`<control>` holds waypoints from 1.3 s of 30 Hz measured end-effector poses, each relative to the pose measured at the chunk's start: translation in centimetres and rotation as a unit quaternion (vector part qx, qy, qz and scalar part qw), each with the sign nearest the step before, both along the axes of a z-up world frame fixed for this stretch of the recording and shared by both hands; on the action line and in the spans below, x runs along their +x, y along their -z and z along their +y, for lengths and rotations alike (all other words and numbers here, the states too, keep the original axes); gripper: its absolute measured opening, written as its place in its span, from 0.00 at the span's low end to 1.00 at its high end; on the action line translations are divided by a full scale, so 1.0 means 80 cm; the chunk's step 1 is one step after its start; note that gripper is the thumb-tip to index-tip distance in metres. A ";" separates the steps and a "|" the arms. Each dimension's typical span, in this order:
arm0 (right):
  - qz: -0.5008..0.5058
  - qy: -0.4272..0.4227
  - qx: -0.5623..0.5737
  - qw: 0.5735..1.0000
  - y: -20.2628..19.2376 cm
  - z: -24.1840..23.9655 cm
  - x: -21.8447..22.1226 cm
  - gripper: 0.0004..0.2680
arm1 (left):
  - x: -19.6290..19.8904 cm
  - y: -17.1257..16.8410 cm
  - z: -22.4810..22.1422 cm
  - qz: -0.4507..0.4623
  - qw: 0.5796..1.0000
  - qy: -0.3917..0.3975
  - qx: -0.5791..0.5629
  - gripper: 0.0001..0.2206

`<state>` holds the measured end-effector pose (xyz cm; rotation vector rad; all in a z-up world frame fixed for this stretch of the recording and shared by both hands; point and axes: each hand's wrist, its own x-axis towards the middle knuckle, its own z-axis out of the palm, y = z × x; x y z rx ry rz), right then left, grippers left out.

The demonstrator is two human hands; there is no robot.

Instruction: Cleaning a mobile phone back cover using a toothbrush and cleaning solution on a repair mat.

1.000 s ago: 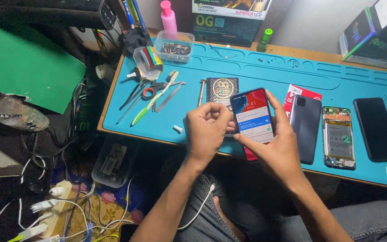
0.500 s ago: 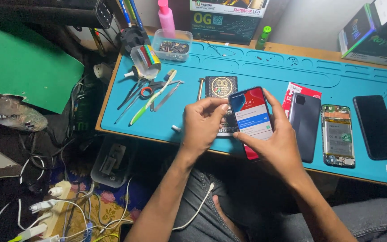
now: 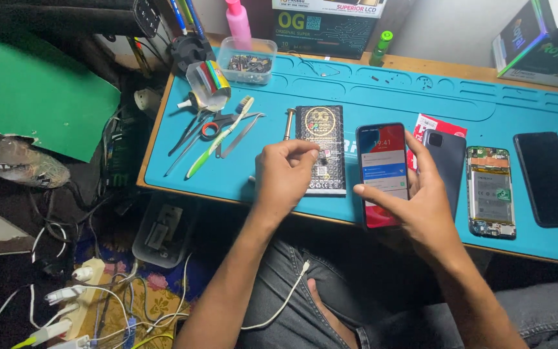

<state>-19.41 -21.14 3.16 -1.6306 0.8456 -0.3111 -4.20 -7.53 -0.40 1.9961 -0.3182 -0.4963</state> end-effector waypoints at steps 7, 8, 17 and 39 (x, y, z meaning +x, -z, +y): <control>-0.083 0.089 0.263 0.957 0.028 -0.029 -0.037 0.23 | 0.009 0.036 -0.017 -0.139 0.990 0.024 0.023 0.04; -0.085 0.084 0.290 0.950 0.021 -0.028 -0.040 0.24 | 0.008 0.040 -0.017 -0.163 0.986 0.019 0.020 0.04; -0.166 0.013 0.506 0.846 0.009 -0.038 -0.088 0.21 | -0.061 -0.044 -0.012 -0.195 0.972 0.069 -0.113 0.08; -0.153 -0.066 0.678 0.716 0.017 -0.056 -0.161 0.26 | -0.095 -0.093 0.008 -0.487 0.767 0.339 -0.245 0.10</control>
